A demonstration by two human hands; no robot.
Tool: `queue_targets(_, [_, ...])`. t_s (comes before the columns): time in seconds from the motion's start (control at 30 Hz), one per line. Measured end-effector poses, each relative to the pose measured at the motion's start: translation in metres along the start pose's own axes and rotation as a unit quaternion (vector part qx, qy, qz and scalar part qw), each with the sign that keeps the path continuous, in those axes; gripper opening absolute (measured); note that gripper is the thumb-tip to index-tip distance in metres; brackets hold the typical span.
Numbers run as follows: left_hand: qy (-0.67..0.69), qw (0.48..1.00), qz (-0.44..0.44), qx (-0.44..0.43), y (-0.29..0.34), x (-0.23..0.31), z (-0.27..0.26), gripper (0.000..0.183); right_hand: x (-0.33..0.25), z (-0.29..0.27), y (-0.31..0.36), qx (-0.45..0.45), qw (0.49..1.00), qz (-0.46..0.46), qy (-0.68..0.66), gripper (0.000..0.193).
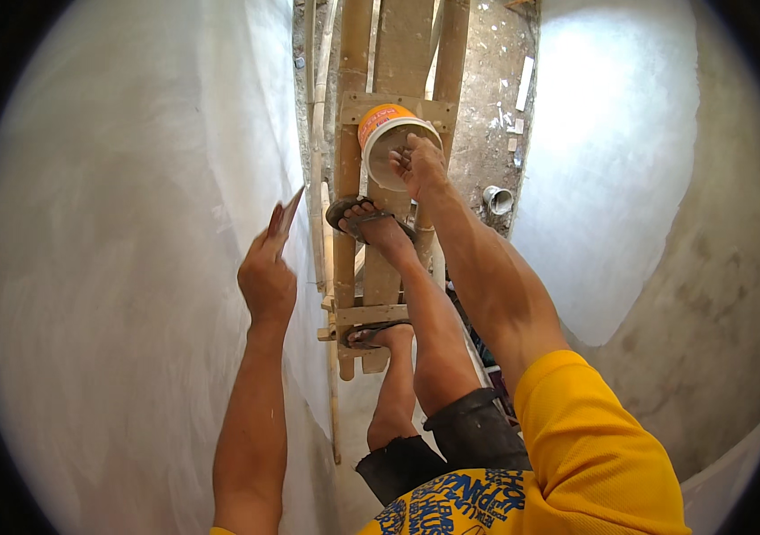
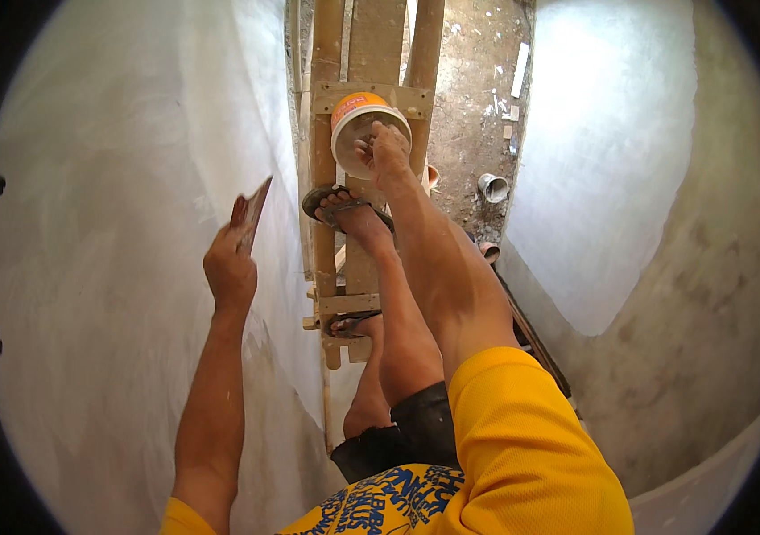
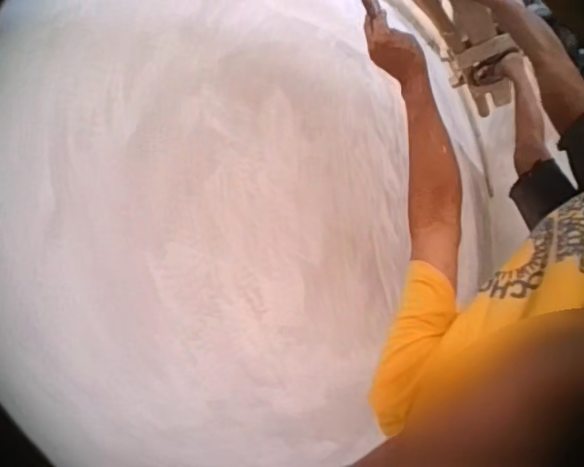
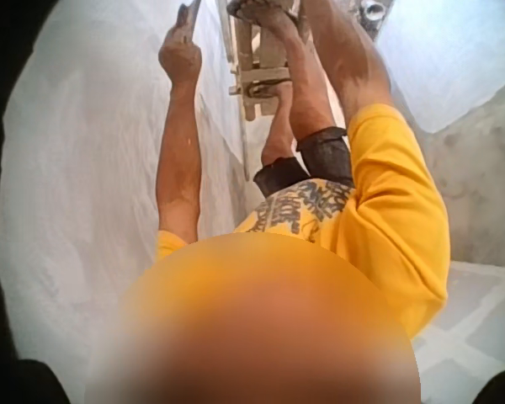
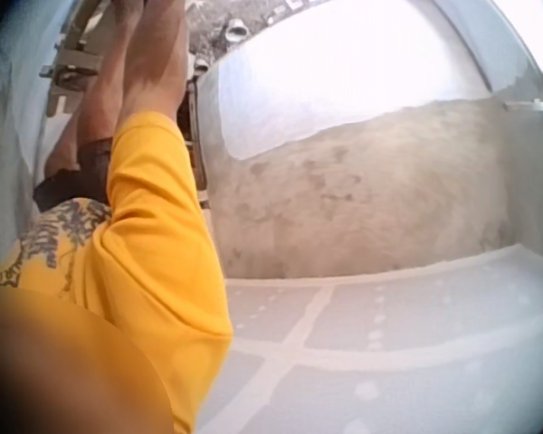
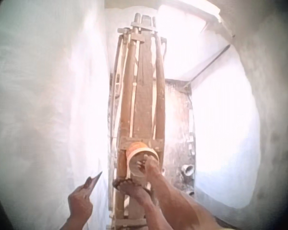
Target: The person applies white plaster to a wall using a trowel and a smaller scraper, repeatedly scooping material from a bucket and smoothing the surface. The person works on a wooden scaffold, spreading and leveling the plaster across the wall.
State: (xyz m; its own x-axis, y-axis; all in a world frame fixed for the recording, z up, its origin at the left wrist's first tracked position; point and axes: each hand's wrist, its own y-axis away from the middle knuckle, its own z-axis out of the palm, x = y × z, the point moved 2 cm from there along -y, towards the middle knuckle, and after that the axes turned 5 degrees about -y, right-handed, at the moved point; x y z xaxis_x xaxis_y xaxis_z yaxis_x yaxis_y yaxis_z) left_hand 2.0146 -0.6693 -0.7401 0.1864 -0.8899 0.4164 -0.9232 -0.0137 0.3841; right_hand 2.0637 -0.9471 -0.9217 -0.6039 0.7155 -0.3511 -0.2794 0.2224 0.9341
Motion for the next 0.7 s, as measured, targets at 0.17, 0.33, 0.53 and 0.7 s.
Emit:
queue_targets(0.17, [-0.050,0.997,0.064,-0.019,-0.063,0.018,0.054,0.032,0.020,-0.012,-0.013,-0.006,0.998,0.027,-0.061,0.024])
queue_targets(0.33, [-0.084,0.994,0.075,0.004,-0.090,0.016,0.097,0.028,0.044,-0.023,-0.019,-0.038,0.993,0.036,-0.103,0.027])
queue_targets(0.53, [-0.117,0.986,0.116,-0.013,-0.101,0.019,0.122,0.028,0.058,-0.026,-0.021,-0.079,0.974,0.026,-0.209,0.026])
queue_targets(0.7, [-0.116,0.984,0.126,-0.048,-0.103,0.029,0.139,0.024,0.063,-0.024,-0.023,-0.056,0.970,0.052,-0.231,0.024])
